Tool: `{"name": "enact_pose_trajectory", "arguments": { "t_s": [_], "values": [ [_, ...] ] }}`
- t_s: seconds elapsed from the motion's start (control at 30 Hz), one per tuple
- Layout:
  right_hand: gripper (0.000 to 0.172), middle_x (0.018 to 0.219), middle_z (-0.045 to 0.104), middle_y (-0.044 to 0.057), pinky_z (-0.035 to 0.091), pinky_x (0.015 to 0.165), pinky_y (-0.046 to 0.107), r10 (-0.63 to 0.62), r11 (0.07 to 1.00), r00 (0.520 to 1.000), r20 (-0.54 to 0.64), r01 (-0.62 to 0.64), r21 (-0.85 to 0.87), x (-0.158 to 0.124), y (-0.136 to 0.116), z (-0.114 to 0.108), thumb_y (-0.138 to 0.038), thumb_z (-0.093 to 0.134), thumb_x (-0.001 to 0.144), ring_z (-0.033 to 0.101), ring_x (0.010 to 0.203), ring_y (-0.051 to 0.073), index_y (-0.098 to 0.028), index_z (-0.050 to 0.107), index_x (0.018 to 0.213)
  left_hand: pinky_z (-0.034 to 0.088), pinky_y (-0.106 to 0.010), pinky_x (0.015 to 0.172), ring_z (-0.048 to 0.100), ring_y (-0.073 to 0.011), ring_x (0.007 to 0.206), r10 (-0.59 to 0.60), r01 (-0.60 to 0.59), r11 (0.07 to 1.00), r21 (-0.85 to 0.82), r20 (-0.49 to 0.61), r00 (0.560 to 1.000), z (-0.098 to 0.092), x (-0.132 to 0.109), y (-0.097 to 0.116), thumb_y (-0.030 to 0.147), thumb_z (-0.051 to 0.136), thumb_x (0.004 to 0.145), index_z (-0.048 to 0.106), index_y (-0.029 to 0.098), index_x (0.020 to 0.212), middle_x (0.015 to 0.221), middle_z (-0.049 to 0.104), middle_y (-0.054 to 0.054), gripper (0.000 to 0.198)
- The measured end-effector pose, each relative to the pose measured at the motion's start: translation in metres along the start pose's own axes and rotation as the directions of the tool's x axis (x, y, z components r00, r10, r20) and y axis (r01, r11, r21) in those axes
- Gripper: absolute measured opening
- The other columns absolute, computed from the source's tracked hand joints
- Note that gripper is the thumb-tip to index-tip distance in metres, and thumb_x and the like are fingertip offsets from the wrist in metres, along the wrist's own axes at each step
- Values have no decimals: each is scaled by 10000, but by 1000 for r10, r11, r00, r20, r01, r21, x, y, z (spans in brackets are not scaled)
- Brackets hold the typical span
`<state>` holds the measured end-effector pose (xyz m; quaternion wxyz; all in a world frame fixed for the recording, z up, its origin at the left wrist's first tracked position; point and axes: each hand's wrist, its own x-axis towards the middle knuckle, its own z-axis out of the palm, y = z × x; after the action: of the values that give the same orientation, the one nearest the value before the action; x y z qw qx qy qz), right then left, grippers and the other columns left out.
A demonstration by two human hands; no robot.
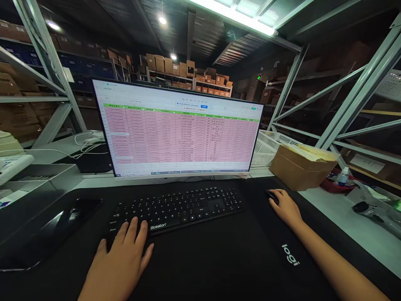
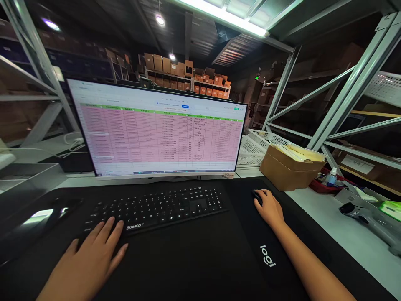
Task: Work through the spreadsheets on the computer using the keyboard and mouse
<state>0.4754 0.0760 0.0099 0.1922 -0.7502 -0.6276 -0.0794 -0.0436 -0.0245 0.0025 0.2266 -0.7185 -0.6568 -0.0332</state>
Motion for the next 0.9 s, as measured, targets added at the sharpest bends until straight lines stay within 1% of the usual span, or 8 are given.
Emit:
{"name": "enact_pose_trajectory", "arguments": {
  "t_s": [0.23, 0.47, 0.73, 0.9],
  "values": [
    [436, 1347, 565, 56, 500, 951, 378, -1, 1000, 1000, -15, 1, -5, 0, -1, 0, -441, 421, 903, 612, 1150, 222, -303, 613, 1270, 452, -663, 1005, 445, -425, 1388, -7, 7, 1000, -30, -15, 1000, 3, -1, -1, 305, 254, 942, 479, 73, 1425, 1529, 439, -260, 581],
    [432, 1346, 564, 54, 500, 943, 382, -3, 1000, 1000, -4, 3, -5, -1, 0, 0, -429, 414, 906, 614, 1135, 221, -293, 607, 1268, 470, -635, 997, 454, -401, 1390, 5, -6, 1000, 22, 11, 1000, 2, -1, -2, 289, 226, 944, 470, 75, 1430, 1533, 439, -246, 585],
    [428, 1333, 575, 44, 501, 929, 381, -5, 1000, 1000, -13, 5, -7, -1, 1, 1, -434, 425, 900, 614, 1138, 223, -313, 606, 1268, 458, -656, 1015, 441, -402, 1400, -10, 11, 1000, -23, 12, 1000, 1, 0, -1, 304, 254, 941, 491, 101, 1422, 1534, 447, -233, 574],
    [447, 1342, 563, 44, 501, 937, 376, 0, 1000, 1000, -7, 0, -2, -1, 0, 1, -436, 414, 906, 614, 1145, 225, -313, 579, 1303, 458, -660, 1005, 449, -411, 1390, -8, 8, 1000, -23, -2, 1000, 2, 0, -1, 293, 240, 942, 494, 81, 1415, 1530, 446, -247, 577]
  ]
}}
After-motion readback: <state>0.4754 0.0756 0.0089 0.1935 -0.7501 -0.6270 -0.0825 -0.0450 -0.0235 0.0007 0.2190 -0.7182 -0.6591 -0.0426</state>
